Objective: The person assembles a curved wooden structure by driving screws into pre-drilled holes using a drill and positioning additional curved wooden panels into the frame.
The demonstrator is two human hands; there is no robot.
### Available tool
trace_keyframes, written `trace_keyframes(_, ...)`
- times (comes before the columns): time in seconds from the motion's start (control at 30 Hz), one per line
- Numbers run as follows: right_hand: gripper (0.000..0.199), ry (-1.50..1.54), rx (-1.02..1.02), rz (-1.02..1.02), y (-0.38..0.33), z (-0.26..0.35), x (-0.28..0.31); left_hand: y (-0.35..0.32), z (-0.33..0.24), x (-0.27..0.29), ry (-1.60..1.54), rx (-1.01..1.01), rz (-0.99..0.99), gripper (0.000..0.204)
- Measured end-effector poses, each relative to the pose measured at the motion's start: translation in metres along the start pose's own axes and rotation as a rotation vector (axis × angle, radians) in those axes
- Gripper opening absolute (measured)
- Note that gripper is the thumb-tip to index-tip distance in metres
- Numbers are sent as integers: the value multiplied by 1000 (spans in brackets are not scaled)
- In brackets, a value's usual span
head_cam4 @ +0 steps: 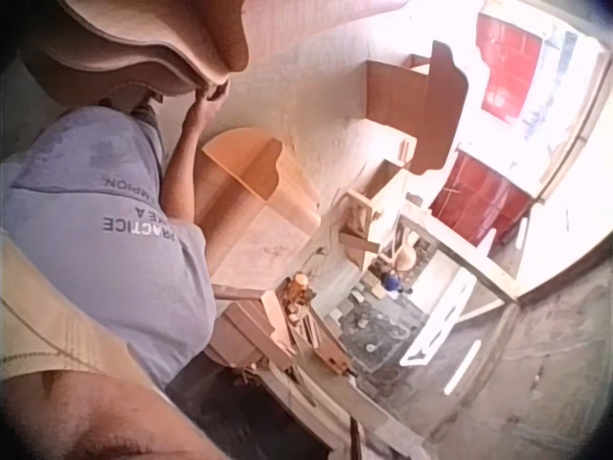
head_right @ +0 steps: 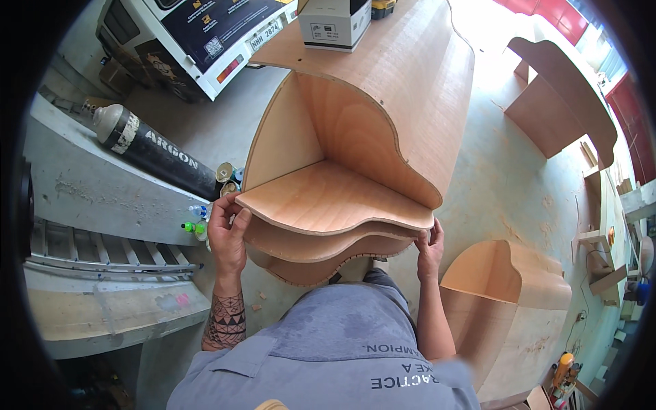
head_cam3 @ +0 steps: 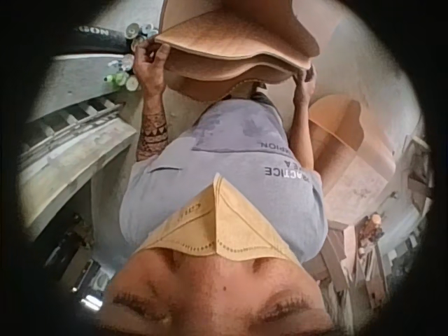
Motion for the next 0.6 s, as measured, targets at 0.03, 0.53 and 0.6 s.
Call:
trace_keyframes(0.03,93,-1,-5,0,0,0,-1,1,1,0,-5,2,5,46)
trace_keyframes(0.53,87,6,14,-28,7,-3,3,15,1,-5,-18,98,50,44)
trace_keyframes(0.6,87,22,20,-27,6,-3,2,13,4,-4,-22,103,61,43)
Point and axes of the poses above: each hand's wrist, its own y-axis towards the middle knuckle, its own x-axis out of the back of the hand, z = x × y, the point moved 8 cm from there along y, towards the middle knuckle, and after that the axes turned 15 degrees about -x, right-handed, at the moved point
